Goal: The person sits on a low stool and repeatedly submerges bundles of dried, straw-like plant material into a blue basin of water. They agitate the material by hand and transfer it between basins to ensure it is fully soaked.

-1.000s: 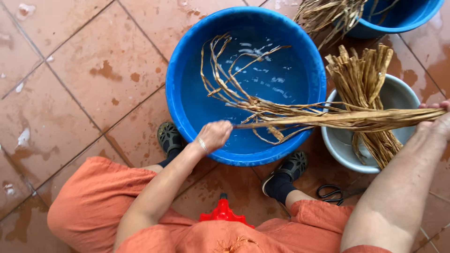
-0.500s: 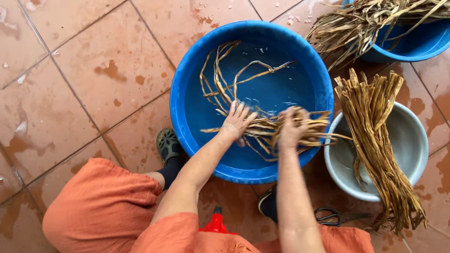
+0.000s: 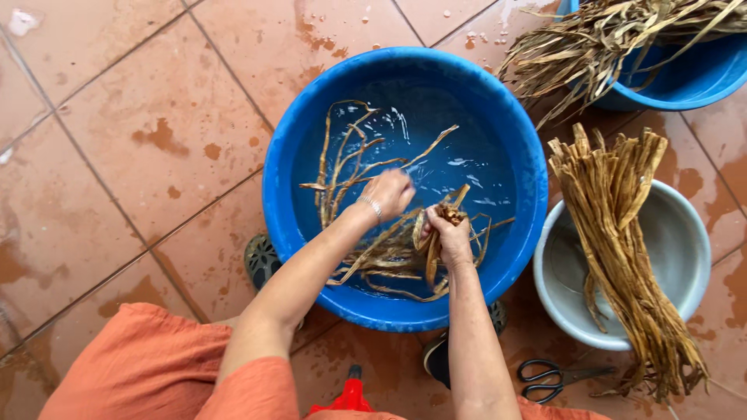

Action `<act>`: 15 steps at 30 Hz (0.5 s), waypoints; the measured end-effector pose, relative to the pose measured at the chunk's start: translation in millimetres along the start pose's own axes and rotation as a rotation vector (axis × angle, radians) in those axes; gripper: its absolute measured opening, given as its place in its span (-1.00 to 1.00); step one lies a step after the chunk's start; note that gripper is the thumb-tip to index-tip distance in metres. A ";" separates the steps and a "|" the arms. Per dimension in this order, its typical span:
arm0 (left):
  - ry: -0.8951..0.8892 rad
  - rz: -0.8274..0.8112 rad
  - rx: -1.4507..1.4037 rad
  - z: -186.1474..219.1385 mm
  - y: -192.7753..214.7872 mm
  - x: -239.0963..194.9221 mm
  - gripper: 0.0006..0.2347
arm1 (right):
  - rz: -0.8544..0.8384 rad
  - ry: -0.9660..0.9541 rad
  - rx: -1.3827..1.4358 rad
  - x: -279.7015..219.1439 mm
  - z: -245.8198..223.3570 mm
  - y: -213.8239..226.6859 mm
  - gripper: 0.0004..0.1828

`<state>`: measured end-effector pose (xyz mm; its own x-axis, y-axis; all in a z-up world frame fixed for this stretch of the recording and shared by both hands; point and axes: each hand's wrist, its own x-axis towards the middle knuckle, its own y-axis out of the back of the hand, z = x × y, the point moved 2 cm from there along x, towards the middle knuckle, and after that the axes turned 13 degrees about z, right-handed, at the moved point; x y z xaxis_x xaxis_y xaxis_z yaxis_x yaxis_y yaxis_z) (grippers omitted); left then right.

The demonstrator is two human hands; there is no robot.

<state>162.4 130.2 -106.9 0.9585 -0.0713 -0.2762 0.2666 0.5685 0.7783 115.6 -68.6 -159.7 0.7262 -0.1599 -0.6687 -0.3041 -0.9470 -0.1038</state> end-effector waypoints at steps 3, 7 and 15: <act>-0.185 0.402 -0.007 18.8 -30.1 51.5 -0.76 | 0.068 0.145 0.009 -2.8 -7.4 0.2 -0.92; -0.187 0.381 0.135 20.8 -80.9 78.6 -0.61 | 0.138 -0.045 -0.149 -7.2 10.3 0.9 -0.91; 0.096 0.261 -0.998 30.6 -72.9 6.2 -0.79 | 0.124 0.128 0.271 -21.1 -27.8 17.5 -0.84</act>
<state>152.0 63.3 -148.1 0.9505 0.1926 -0.2437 -0.1957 0.9806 0.0115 112.2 -89.5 -127.0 0.7399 -0.3194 -0.5921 -0.5357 -0.8121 -0.2313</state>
